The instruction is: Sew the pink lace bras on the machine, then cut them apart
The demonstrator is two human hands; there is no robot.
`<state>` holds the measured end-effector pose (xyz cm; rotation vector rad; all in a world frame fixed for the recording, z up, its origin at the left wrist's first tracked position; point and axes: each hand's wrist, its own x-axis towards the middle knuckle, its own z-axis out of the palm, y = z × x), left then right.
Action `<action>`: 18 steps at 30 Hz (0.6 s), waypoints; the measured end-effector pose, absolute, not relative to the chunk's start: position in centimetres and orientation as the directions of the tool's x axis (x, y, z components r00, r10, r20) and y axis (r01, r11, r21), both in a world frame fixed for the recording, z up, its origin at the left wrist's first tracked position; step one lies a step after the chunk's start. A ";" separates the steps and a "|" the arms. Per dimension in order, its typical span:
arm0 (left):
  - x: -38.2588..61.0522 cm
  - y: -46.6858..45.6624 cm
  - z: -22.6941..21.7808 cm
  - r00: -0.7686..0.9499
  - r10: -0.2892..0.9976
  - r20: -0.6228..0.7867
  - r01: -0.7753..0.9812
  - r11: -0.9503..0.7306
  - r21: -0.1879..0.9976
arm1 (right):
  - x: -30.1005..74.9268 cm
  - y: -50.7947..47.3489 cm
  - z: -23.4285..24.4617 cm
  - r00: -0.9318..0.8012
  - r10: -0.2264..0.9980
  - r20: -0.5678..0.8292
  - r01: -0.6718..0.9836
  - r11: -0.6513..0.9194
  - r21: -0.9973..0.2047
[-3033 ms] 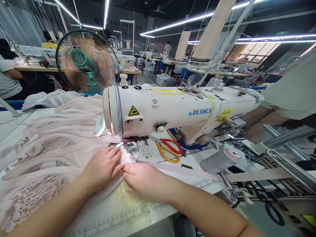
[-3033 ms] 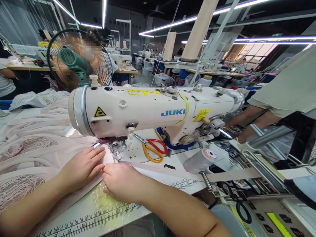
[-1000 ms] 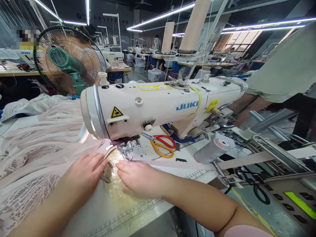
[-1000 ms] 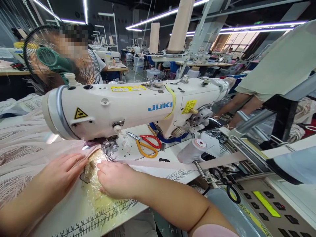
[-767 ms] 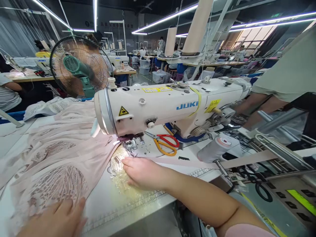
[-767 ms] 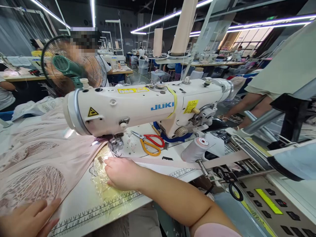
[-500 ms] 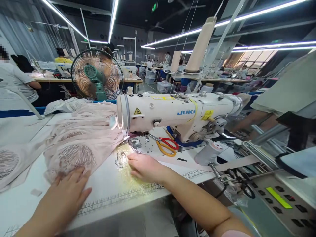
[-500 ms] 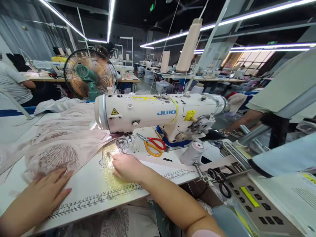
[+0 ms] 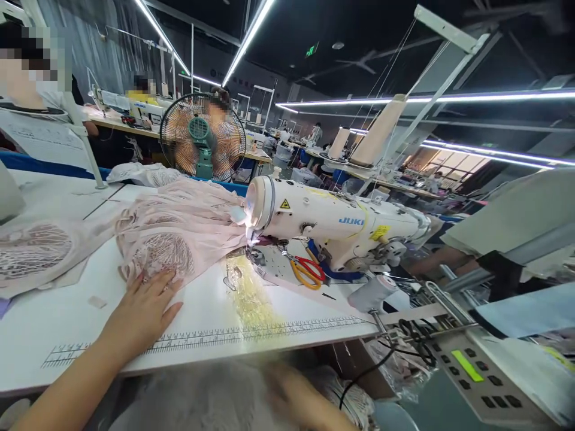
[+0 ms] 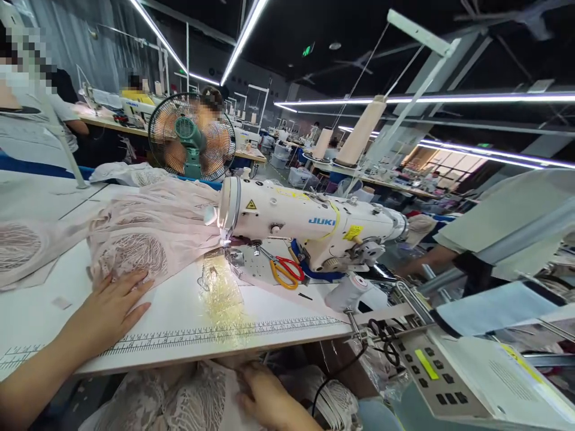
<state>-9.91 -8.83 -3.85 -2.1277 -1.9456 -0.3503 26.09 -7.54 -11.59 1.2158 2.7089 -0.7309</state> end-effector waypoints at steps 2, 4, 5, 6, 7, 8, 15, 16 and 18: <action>-10.0 -8.8 -3.7 0.105 0.934 0.342 0.994 -0.103 -0.022 | 25.8 -7.6 -12.2 -0.612 0.738 -0.284 0.781 0.507 -0.365; -10.1 -8.7 -3.4 0.124 0.923 0.364 0.992 -0.122 -0.029 | 25.4 -7.4 -12.5 -0.580 0.753 -0.312 0.806 0.471 -0.359; -10.2 -8.8 -3.1 0.136 0.912 0.386 0.990 -0.137 -0.027 | 25.3 -7.3 -12.6 -0.568 0.756 -0.324 0.814 0.457 -0.359; -10.1 -9.0 -2.9 0.146 0.902 0.407 0.988 -0.151 -0.021 | 25.1 -7.1 -12.7 -0.559 0.758 -0.335 0.819 0.445 -0.362; -10.0 -9.3 -2.6 0.149 0.890 0.431 0.987 -0.160 -0.010 | 25.1 -6.9 -12.7 -0.554 0.759 -0.341 0.822 0.436 -0.366; -9.9 -10.0 -2.3 0.135 0.875 0.464 0.988 -0.156 0.007 | 25.1 -6.7 -12.7 -0.553 0.759 -0.343 0.822 0.431 -0.372; -6.2 -18.8 -4.1 0.016 0.720 0.694 0.959 -0.209 0.194 | 26.2 -6.9 -10.6 -0.582 0.751 -0.312 0.780 0.407 -0.476; -5.4 -20.1 -5.2 0.039 0.753 0.657 0.941 -0.249 0.229 | 26.4 -7.2 -9.9 -0.593 0.742 -0.311 0.767 0.403 -0.500; -3.5 -22.1 -8.0 0.124 0.861 0.493 0.907 -0.300 0.296 | 26.7 -8.0 -8.2 -0.628 0.712 -0.315 0.732 0.403 -0.549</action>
